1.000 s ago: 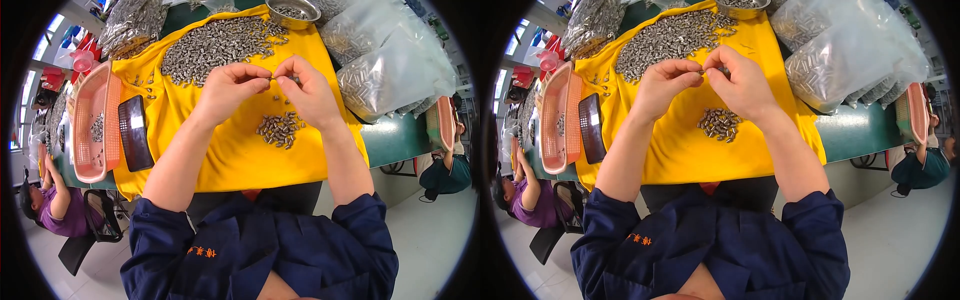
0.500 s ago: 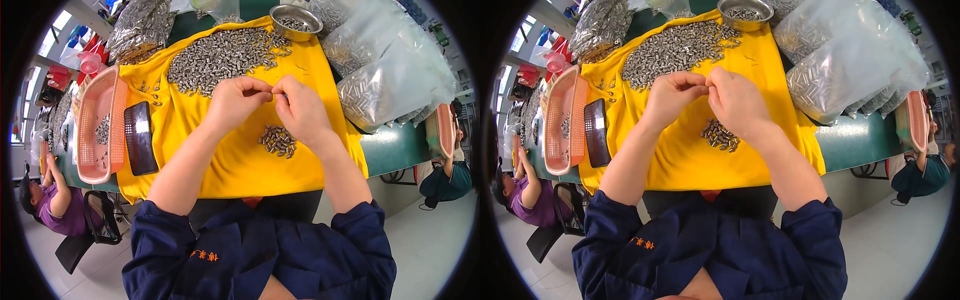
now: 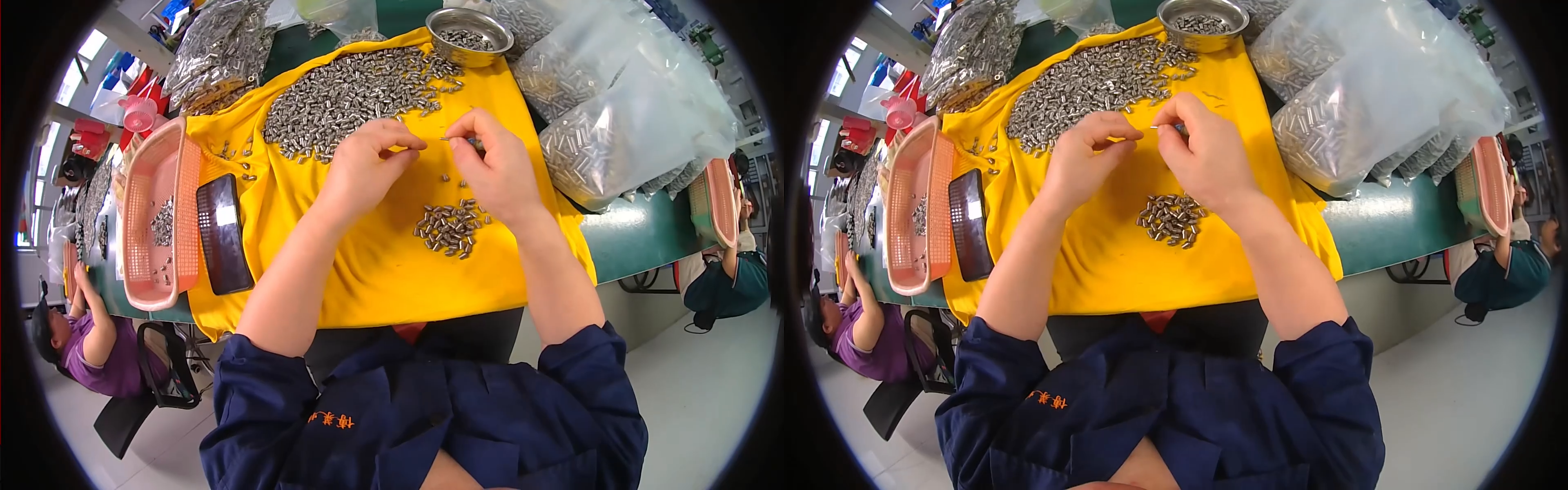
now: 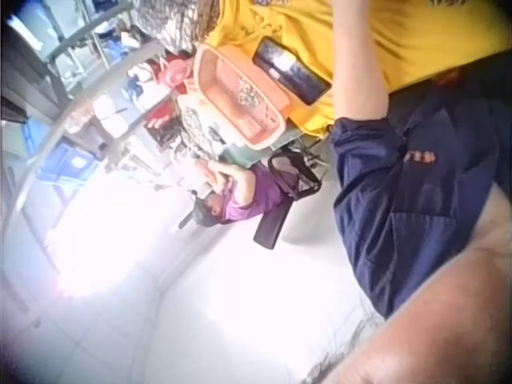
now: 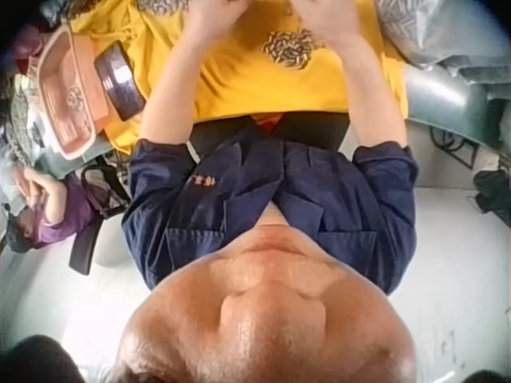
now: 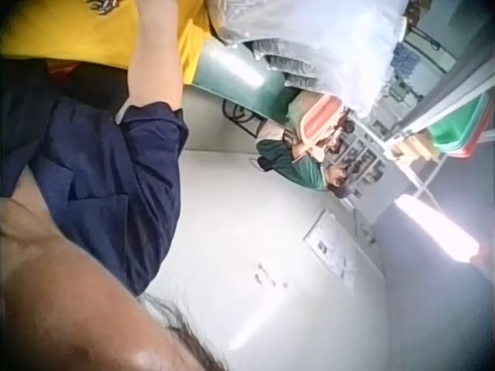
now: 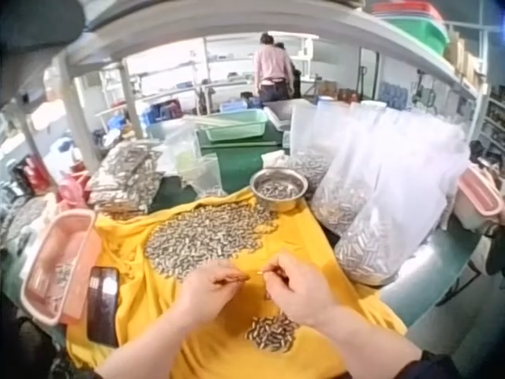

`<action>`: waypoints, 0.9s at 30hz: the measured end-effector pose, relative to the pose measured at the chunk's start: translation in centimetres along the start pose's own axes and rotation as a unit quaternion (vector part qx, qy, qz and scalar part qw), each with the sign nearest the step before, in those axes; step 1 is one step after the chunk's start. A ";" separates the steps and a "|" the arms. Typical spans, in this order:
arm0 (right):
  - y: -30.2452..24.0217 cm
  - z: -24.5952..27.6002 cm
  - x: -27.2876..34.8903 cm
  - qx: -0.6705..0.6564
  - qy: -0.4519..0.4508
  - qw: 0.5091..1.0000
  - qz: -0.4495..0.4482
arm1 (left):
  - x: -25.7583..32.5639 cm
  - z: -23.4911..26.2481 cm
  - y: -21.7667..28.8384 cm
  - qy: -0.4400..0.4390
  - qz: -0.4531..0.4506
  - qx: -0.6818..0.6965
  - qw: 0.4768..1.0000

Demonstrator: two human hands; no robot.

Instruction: Sorting small metal hardware components by hand on a workbench.

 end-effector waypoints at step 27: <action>-1.2 -0.9 0.4 0.060 -0.034 0.997 0.042 | 0.5 -2.6 -2.4 -0.017 0.200 0.426 0.882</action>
Point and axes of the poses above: each hand's wrist, its own x-axis away from the middle knuckle, its own z-axis out of the back of the hand, y = z × x, the point moved 7 cm from there along -x, towards the middle knuckle
